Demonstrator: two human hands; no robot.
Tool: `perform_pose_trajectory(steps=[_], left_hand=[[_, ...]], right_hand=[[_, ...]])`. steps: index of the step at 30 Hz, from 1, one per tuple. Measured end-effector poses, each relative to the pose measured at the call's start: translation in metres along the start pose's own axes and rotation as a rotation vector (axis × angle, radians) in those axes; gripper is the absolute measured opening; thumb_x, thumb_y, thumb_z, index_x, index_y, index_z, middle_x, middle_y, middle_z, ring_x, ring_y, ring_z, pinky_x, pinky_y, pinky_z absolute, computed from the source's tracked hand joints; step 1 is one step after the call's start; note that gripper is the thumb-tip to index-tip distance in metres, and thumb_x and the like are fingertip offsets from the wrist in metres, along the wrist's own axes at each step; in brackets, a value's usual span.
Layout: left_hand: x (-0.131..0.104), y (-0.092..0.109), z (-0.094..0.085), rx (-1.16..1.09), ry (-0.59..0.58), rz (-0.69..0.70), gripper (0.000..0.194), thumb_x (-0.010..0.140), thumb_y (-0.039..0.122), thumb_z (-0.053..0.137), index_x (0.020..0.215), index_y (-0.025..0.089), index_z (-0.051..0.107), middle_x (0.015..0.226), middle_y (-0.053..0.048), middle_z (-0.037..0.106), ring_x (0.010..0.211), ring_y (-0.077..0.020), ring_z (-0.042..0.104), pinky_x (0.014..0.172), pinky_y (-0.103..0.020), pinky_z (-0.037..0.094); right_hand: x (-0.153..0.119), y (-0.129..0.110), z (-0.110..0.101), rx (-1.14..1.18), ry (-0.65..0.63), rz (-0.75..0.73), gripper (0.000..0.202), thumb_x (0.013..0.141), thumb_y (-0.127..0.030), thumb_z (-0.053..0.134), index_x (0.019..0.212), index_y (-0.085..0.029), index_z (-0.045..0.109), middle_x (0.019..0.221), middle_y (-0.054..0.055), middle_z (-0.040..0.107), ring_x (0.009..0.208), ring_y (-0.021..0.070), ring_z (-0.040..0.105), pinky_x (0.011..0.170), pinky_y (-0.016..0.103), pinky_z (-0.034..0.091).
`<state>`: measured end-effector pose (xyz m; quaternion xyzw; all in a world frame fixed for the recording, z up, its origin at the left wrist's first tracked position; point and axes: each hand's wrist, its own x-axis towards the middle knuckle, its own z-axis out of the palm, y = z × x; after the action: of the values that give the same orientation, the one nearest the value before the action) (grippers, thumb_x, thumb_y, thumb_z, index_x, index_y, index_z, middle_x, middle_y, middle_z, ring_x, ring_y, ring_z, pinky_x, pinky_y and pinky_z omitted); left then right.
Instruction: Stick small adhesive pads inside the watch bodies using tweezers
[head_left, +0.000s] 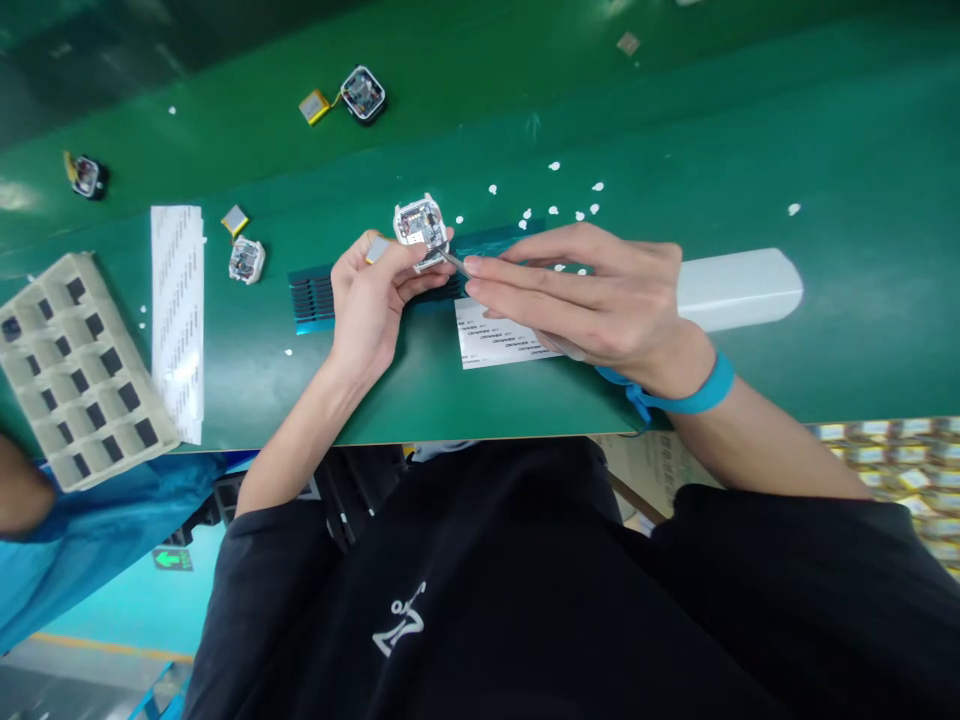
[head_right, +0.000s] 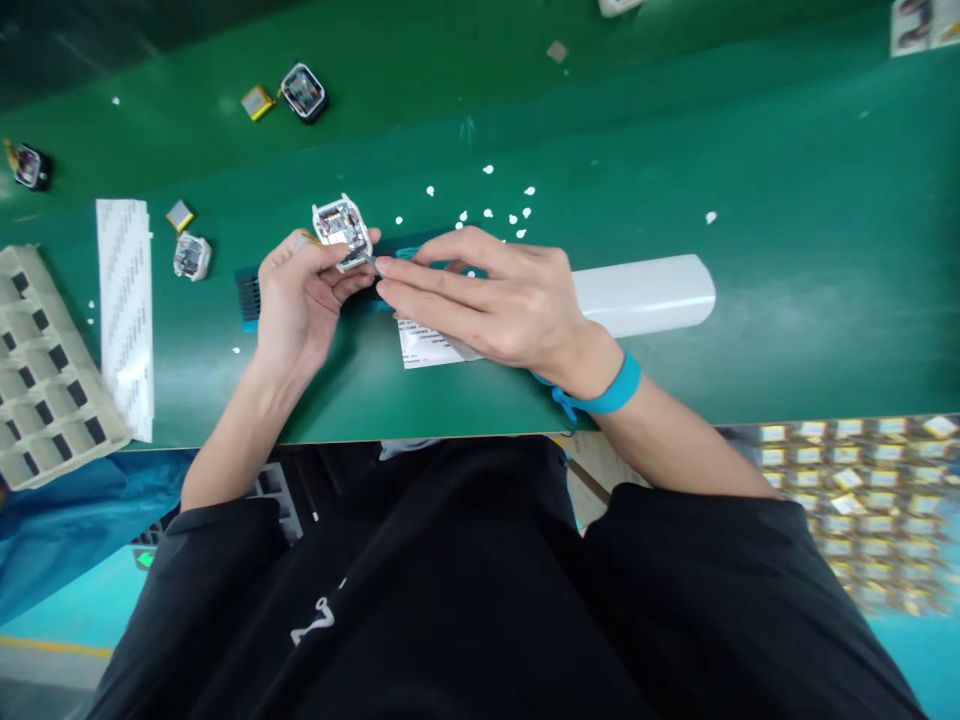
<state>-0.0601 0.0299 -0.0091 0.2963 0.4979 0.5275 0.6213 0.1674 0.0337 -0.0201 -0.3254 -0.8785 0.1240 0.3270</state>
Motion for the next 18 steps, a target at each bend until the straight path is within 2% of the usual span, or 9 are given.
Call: perform_pose_trajectory(steps=[7,11,14,18], left_hand=[[-0.001,-0.0044,0.0001,-0.04,0.013,0.007,0.029,0.086,0.01,0.075,0.069,0.021,0.053,0.086,-0.003,0.084,0.074,-0.0172,0.082,0.075,-0.028,0.068],[0.0004,-0.0057,-0.0022,-0.001,0.019,0.009,0.03,0.086,0.011,0.077,0.07,0.021,0.053,0.083,-0.001,0.082,0.083,-0.0207,0.084,0.079,-0.031,0.07],[0.0015,-0.0064,-0.0034,0.028,0.022,-0.007,0.031,0.086,0.011,0.076,0.069,0.021,0.052,0.085,-0.001,0.082,0.092,-0.022,0.085,0.085,-0.033,0.071],[0.0023,-0.0077,-0.0053,0.02,0.008,-0.012,0.029,0.084,0.013,0.078,0.069,0.02,0.054,0.082,-0.001,0.08,0.09,-0.0215,0.084,0.084,-0.033,0.071]], right_hand=[[-0.0012,-0.0038,-0.0061,-0.019,-0.027,-0.027,0.025,0.109,-0.031,0.068,0.132,-0.038,0.078,0.124,-0.005,0.085,0.11,0.0199,0.079,0.08,0.033,0.064],[-0.0022,-0.0054,-0.0077,-0.081,-0.019,-0.089,0.031,0.109,-0.027,0.069,0.136,-0.038,0.076,0.128,-0.006,0.083,0.107,0.0195,0.08,0.07,0.032,0.062],[-0.0028,-0.0059,-0.008,-0.078,-0.058,-0.056,0.032,0.11,-0.027,0.066,0.139,-0.038,0.075,0.128,-0.005,0.084,0.105,0.0188,0.08,0.065,0.032,0.059],[-0.0045,-0.0046,-0.0082,-0.04,-0.081,-0.018,0.03,0.111,-0.028,0.065,0.136,-0.038,0.076,0.126,-0.005,0.084,0.107,0.0189,0.079,0.068,0.031,0.061]])
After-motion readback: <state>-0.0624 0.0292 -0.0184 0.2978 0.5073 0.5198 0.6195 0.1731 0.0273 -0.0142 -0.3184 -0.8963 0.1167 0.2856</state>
